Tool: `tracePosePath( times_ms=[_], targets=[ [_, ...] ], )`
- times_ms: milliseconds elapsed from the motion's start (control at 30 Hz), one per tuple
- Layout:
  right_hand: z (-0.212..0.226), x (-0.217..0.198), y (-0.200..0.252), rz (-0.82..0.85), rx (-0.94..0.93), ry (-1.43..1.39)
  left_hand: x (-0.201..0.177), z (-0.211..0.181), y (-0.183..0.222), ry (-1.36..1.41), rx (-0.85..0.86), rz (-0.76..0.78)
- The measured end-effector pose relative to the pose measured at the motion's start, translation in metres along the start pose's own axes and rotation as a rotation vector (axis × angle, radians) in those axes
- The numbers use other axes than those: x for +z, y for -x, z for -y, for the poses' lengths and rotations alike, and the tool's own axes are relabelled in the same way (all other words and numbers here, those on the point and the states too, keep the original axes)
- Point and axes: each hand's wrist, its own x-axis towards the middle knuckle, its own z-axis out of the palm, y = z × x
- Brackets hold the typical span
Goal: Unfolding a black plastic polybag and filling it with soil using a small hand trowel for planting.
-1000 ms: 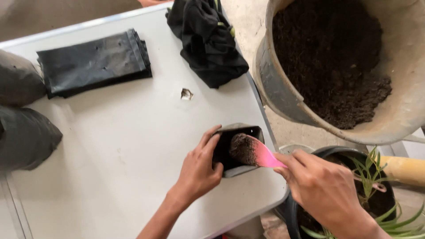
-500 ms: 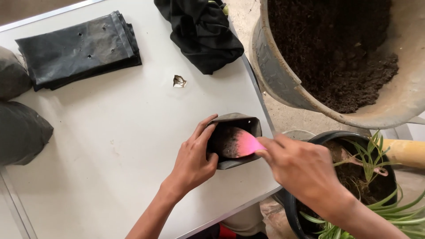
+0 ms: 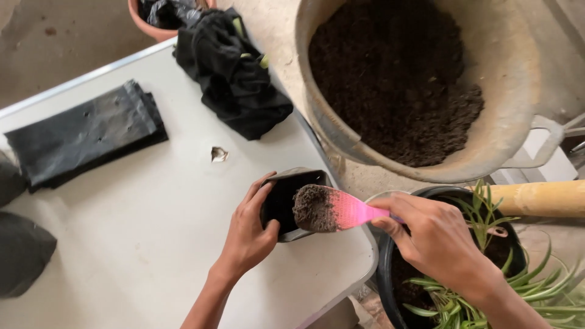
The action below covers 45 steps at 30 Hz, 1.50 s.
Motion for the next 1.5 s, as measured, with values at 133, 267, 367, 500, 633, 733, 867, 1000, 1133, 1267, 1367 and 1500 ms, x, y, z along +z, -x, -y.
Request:
tracePosePath(
  times_ms=[133,267,367,500,633,733,867,1000,1133,1267,1367,1500],
  targets=[
    [-0.012,-0.032,0.011,-0.071,0.031,-0.195,0.003,-0.002,-0.013,0.052,0.033,-0.013],
    [-0.046,-0.055,0.013,-0.087,0.15,-0.25,0.005,-0.009,-0.026,0.061,0.006,-0.01],
    [-0.055,-0.074,-0.012,-0.172,0.263,-0.04,0.005,-0.012,-0.034,0.087,0.002,-0.026],
    [-0.055,-0.077,-0.061,-0.004,0.501,0.115,0.002,-0.014,-0.039,0.08,-0.027,-0.04],
    [-0.074,-0.037,-0.097,0.154,0.455,0.258,-0.002,-0.01,-0.039,0.055,-0.048,-0.046],
    [-0.074,-0.024,-0.115,0.121,0.305,0.419,-0.003,-0.012,-0.039,0.066,-0.055,-0.028],
    [-0.066,-0.04,-0.115,0.218,0.349,0.227,-0.001,-0.016,-0.043,0.024,-0.053,-0.022],
    [-0.063,-0.057,-0.108,0.357,0.501,0.062,-0.008,-0.025,-0.043,0.014,-0.055,-0.014],
    [-0.057,-0.053,-0.109,0.42,0.652,-0.056,-0.012,-0.036,-0.039,0.016,-0.088,0.008],
    [-0.084,-0.03,-0.102,0.314,0.54,-0.164,-0.006,-0.035,-0.039,0.009,-0.089,0.011],
    [-0.091,-0.031,-0.098,0.338,0.504,-0.278,-0.005,-0.036,-0.038,-0.016,-0.129,0.015],
    [-0.104,-0.034,-0.092,0.308,0.447,-0.457,-0.003,-0.036,-0.036,-0.025,-0.113,0.022]
  ],
)
